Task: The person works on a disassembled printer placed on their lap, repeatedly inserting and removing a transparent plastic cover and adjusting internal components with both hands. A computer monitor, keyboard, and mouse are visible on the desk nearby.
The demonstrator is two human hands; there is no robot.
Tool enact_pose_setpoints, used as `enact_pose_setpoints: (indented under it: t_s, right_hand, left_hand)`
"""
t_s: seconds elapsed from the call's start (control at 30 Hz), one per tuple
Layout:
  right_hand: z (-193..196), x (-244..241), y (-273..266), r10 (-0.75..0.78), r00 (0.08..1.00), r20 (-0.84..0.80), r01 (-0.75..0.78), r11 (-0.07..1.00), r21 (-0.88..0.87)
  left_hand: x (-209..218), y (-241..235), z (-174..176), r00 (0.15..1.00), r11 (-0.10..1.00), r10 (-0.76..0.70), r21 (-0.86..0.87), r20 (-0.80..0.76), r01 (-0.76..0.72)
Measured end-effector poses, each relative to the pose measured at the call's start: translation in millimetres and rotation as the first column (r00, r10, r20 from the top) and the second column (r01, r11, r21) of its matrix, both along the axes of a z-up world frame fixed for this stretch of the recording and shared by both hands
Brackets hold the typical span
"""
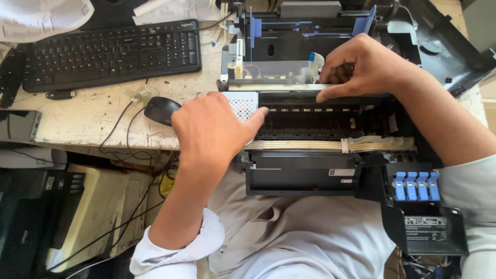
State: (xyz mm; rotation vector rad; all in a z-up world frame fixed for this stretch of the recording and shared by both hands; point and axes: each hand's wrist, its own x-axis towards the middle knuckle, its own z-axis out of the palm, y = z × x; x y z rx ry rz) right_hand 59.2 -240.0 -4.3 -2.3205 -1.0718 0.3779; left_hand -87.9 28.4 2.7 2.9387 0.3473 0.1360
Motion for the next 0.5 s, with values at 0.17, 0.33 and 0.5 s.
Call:
enact_pose_setpoints:
  t_s: [0.17, 0.33, 0.5]
  right_hand:
    - [-1.4, 0.0, -2.9, 0.036, 0.999, 0.028, -0.037, 0.999, 0.04]
    - [-3.0, 1.5, -3.5, 0.027, 1.0, 0.011, -0.027, 0.999, 0.027]
    - [1.5, 3.2, -2.8, 0.031, 0.999, 0.022, -0.032, 0.999, 0.034]
  left_hand:
    - [4.4, -0.9, 3.7, 0.999, 0.999, 0.027, -0.026, -0.039, -0.028]
    - [5.0, -1.7, 1.8, 0.996, 0.999, 0.04, -0.022, -0.075, -0.042]
    - [2.4, -0.6, 0.7, 1.0, 0.999, -0.015, 0.043, 0.0, 0.015]
